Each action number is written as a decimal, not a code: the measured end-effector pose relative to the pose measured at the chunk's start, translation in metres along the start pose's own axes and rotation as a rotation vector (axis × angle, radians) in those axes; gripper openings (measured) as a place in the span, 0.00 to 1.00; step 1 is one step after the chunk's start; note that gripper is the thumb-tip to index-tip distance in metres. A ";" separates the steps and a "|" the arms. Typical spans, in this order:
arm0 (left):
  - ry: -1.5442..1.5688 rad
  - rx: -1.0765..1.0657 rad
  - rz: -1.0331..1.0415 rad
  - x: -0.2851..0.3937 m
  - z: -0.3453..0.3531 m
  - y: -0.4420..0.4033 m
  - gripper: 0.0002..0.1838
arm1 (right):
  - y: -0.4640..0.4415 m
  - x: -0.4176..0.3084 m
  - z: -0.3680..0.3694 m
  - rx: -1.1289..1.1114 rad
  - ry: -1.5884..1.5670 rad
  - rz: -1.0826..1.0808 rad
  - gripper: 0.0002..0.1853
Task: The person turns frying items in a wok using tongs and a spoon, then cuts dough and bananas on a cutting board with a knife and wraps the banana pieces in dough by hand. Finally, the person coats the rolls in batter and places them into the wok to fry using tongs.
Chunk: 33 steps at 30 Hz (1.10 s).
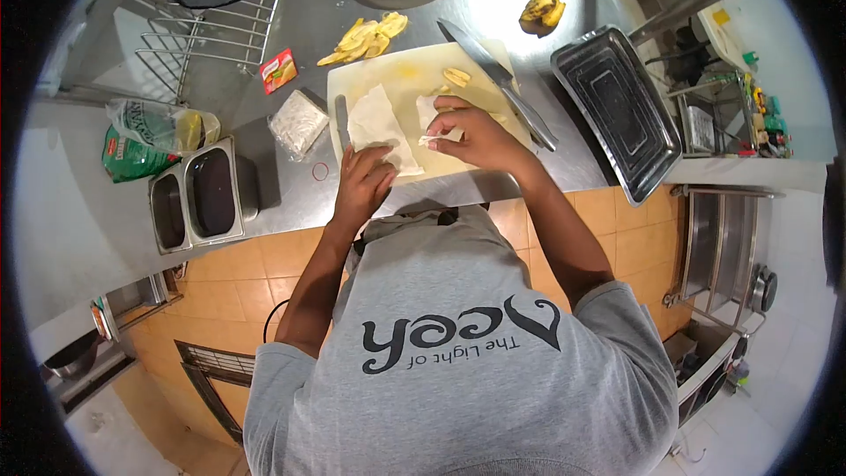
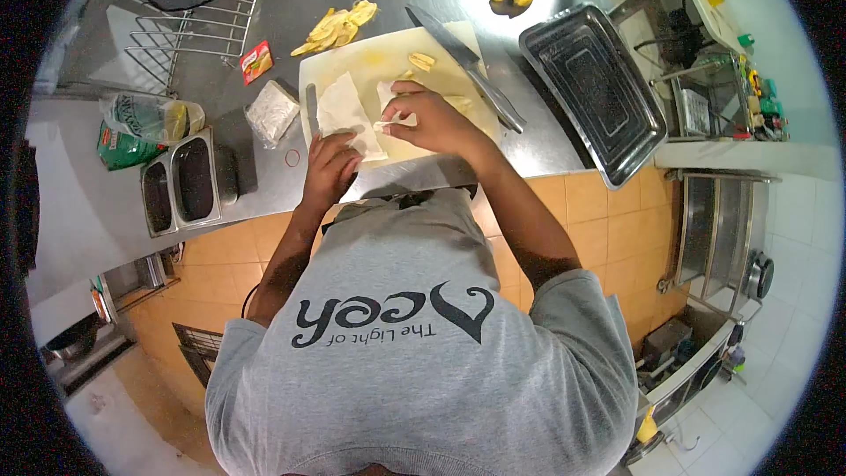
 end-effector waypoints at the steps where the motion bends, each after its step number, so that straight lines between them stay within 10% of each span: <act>1: 0.007 0.007 0.003 0.002 -0.003 -0.003 0.07 | -0.010 -0.002 -0.002 -0.039 -0.009 -0.006 0.10; 18: 0.007 -0.053 0.027 -0.001 -0.026 -0.007 0.05 | -0.126 -0.014 -0.038 -0.197 0.285 0.051 0.12; 25: 0.946 0.562 -0.610 -0.034 -0.008 -0.050 0.15 | -0.100 -0.003 -0.029 -0.279 0.110 -0.118 0.13; 28: 1.438 0.374 -0.934 -0.040 -0.015 -0.090 0.18 | -0.069 -0.019 -0.028 -0.358 -0.054 -0.100 0.13; 33: 1.403 0.080 -0.952 -0.058 0.015 -0.104 0.07 | -0.039 -0.018 -0.028 -0.370 -0.081 -0.040 0.08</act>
Point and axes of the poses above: each hand's wrist, its own y-axis away from the middle knuckle, its own z-axis out of the palm, x = y × z, the point moved 1 cm from there along -y, towards the middle knuckle, and after that the axes turned 10 degrees about z, right-handed, at the moved point
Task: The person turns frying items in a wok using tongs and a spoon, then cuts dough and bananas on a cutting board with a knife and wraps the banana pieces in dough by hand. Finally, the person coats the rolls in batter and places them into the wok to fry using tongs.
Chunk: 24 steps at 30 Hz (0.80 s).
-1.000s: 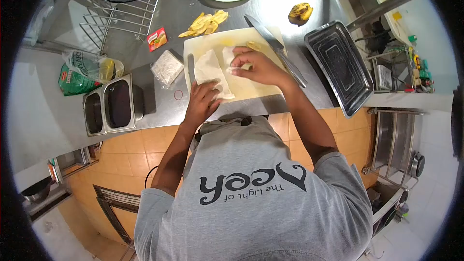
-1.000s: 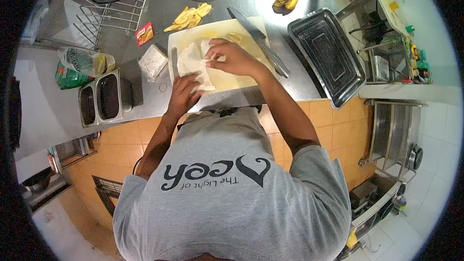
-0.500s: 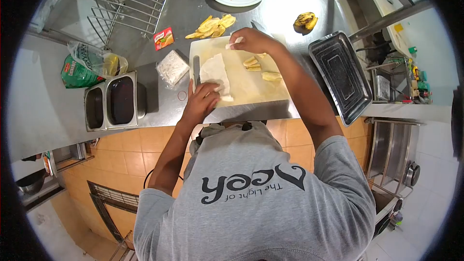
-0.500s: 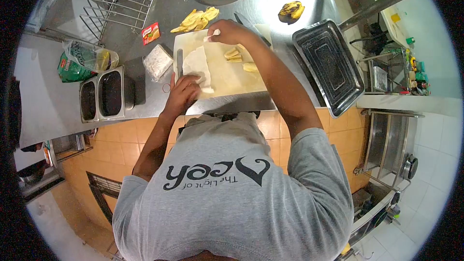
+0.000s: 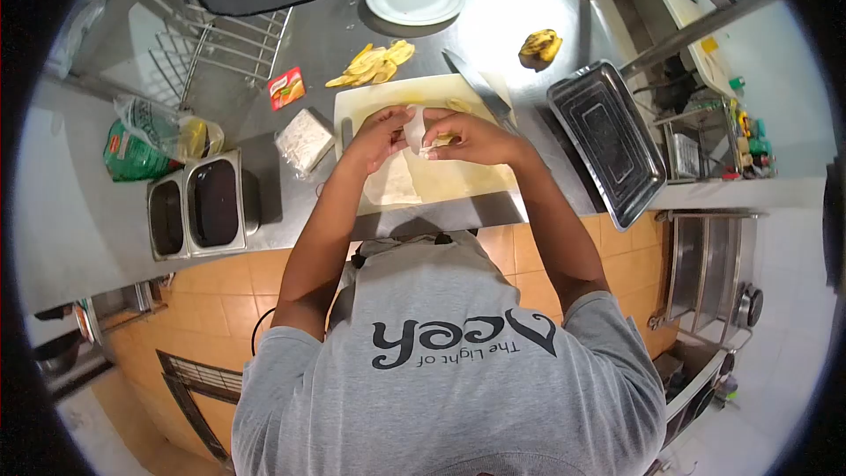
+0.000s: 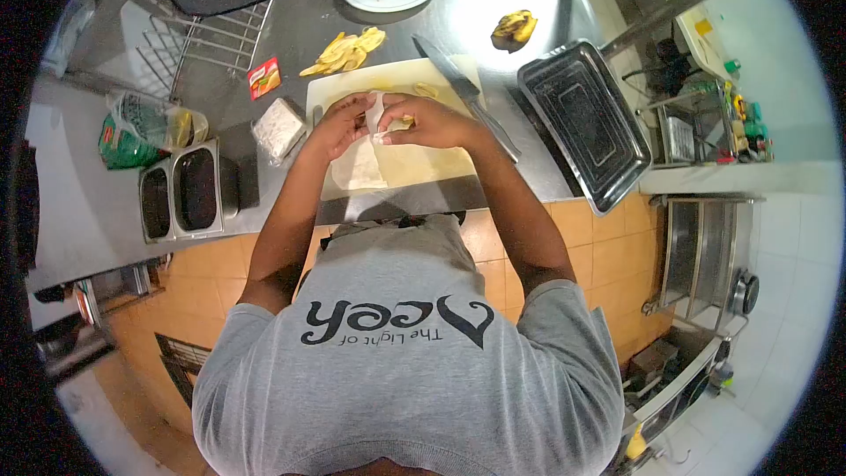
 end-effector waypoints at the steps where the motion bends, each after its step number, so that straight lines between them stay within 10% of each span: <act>1: 0.000 -0.018 0.002 -0.001 -0.001 -0.002 0.07 | 0.004 0.001 0.001 0.032 0.045 -0.003 0.08; 8: 0.151 0.013 0.102 -0.007 -0.009 -0.028 0.06 | 0.021 0.018 0.043 0.604 0.233 -0.118 0.09; 18: 0.253 0.217 0.207 -0.008 0.005 -0.042 0.18 | 0.023 0.051 0.077 0.654 0.174 -0.116 0.09; 24: -0.991 0.078 0.534 -0.013 -0.003 -0.036 0.17 | 0.028 0.054 0.073 0.614 0.114 -0.031 0.12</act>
Point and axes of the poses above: each hand's wrist, its own y-axis away from the middle knuckle, its own z-axis out of the palm, x = y × z, the point moved 1 cm from there along -y, towards the middle knuckle, and after that the axes turned 10 degrees about z, right-handed, at the moved point
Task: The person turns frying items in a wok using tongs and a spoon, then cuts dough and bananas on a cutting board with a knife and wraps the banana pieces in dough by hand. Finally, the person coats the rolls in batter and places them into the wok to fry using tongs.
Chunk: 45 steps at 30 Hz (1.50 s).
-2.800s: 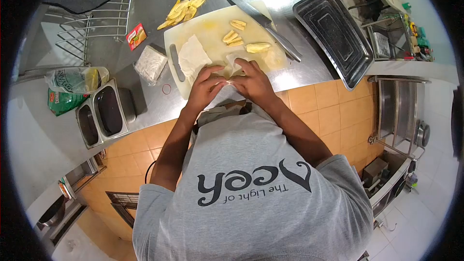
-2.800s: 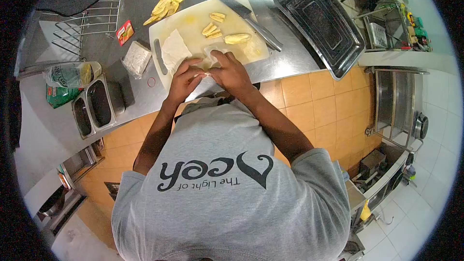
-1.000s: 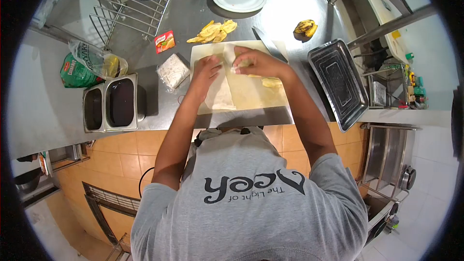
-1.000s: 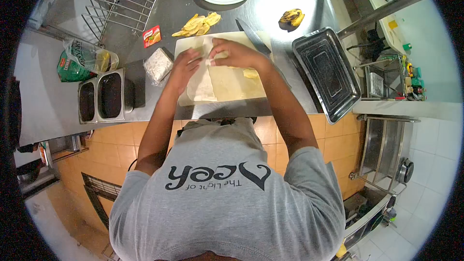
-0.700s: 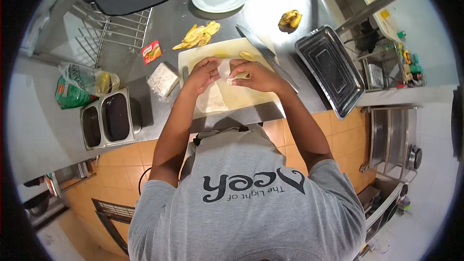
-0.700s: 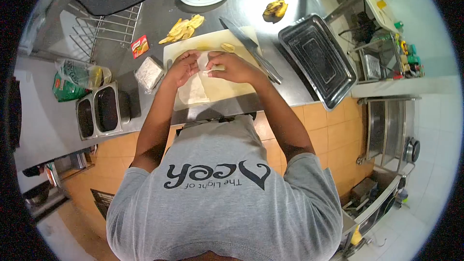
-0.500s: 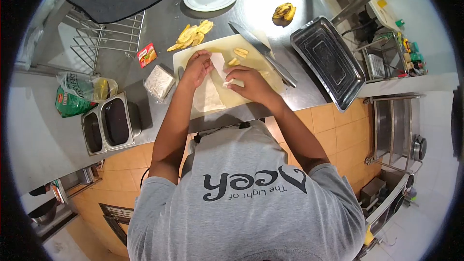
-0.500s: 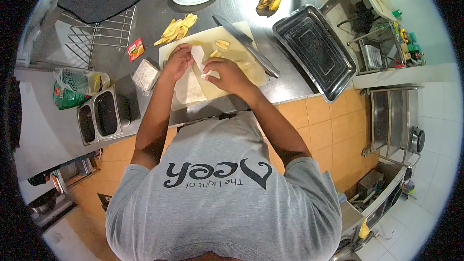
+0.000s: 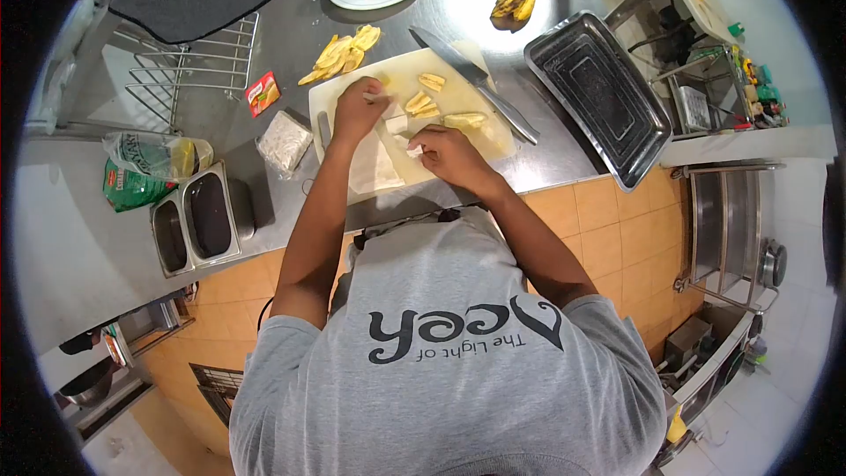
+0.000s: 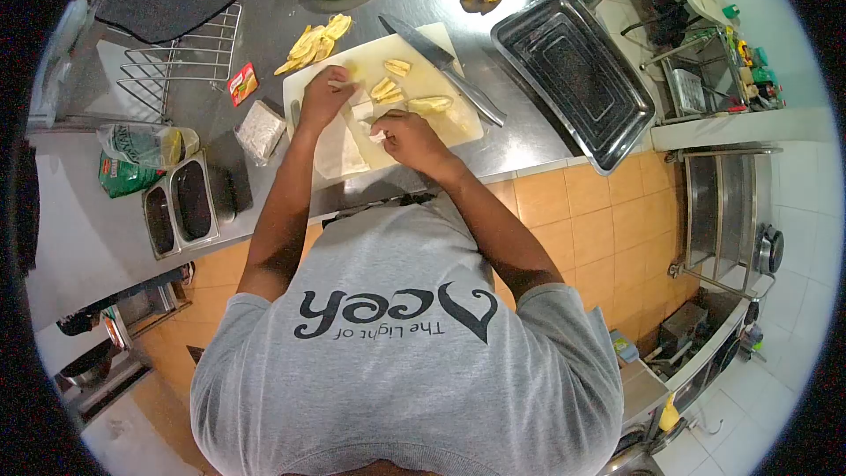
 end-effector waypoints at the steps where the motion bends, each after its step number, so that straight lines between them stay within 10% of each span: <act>1: -0.106 -0.005 0.039 0.004 -0.001 0.002 0.16 | 0.000 0.001 0.000 -0.015 -0.016 0.021 0.12; 9: -0.307 -0.276 -0.096 0.011 -0.002 -0.003 0.12 | 0.008 0.006 -0.006 -0.107 -0.157 0.226 0.17; 39: -0.090 -0.001 0.109 -0.011 -0.007 -0.036 0.09 | 0.026 -0.009 0.011 0.160 0.086 0.190 0.11; 45: -0.089 0.031 0.087 -0.008 -0.006 -0.034 0.14 | 0.008 -0.036 -0.035 -0.061 0.351 0.209 0.13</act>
Point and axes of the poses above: each hand's wrist, its own y-axis away from the middle knuckle, its own z-axis out of the palm, x = y × z, the point moved 1 cm from there along -y, towards the middle knuckle, and after that the axes turned 10 degrees about z, right-handed, at the moved point
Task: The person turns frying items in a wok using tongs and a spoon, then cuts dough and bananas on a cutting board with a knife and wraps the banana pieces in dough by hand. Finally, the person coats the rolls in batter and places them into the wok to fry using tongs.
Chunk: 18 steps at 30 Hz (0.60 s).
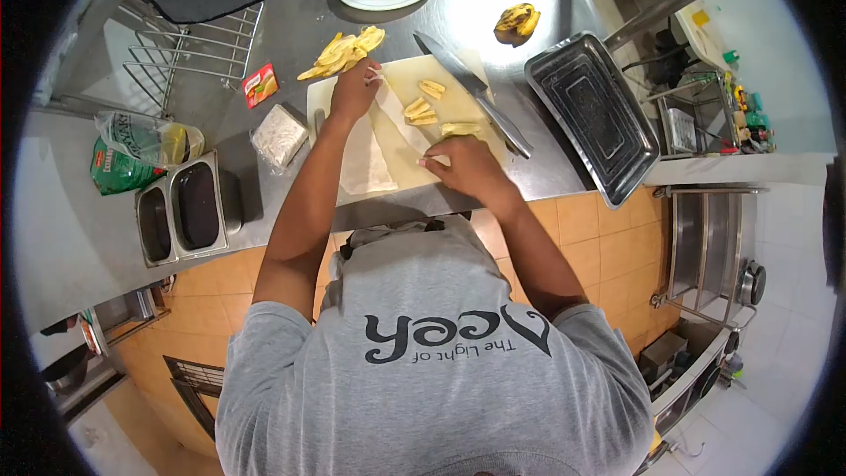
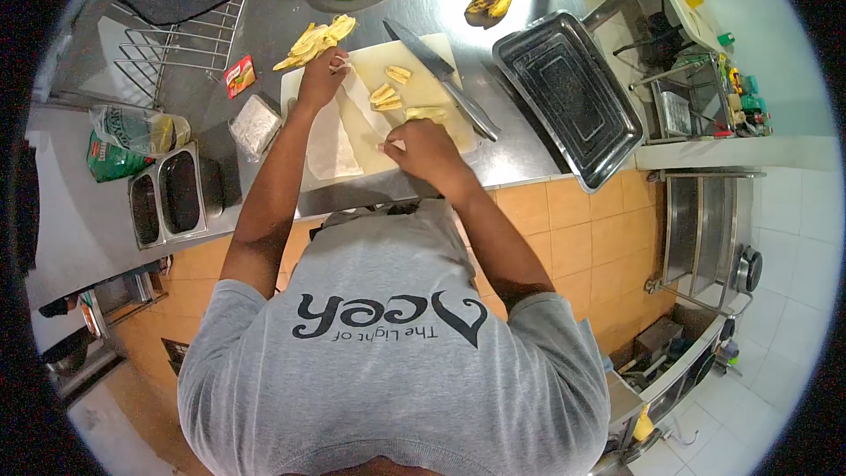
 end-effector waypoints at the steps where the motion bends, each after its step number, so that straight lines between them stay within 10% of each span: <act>1: -0.004 0.013 0.006 -0.001 0.000 0.000 0.14 | -0.004 -0.002 -0.009 -0.129 -0.007 0.034 0.14; 7: -0.038 0.080 -0.014 0.000 0.001 0.000 0.16 | -0.011 -0.006 -0.015 -0.529 -0.021 0.147 0.12; 12: -0.244 0.288 0.161 0.040 -0.007 0.026 0.16 | -0.029 0.026 -0.020 0.073 -0.020 -0.013 0.10; 18: -0.239 0.076 0.056 0.114 0.038 0.113 0.13 | -0.065 0.056 -0.024 0.079 0.052 -0.076 0.11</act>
Point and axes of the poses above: each hand's wrist, its own y-axis away from the middle knuckle, its own z-axis out of the palm, x = y × z, the point moved 1 cm from there along -y, towards the middle knuckle, and after that the axes turned 10 degrees about z, right-handed, at the moved point
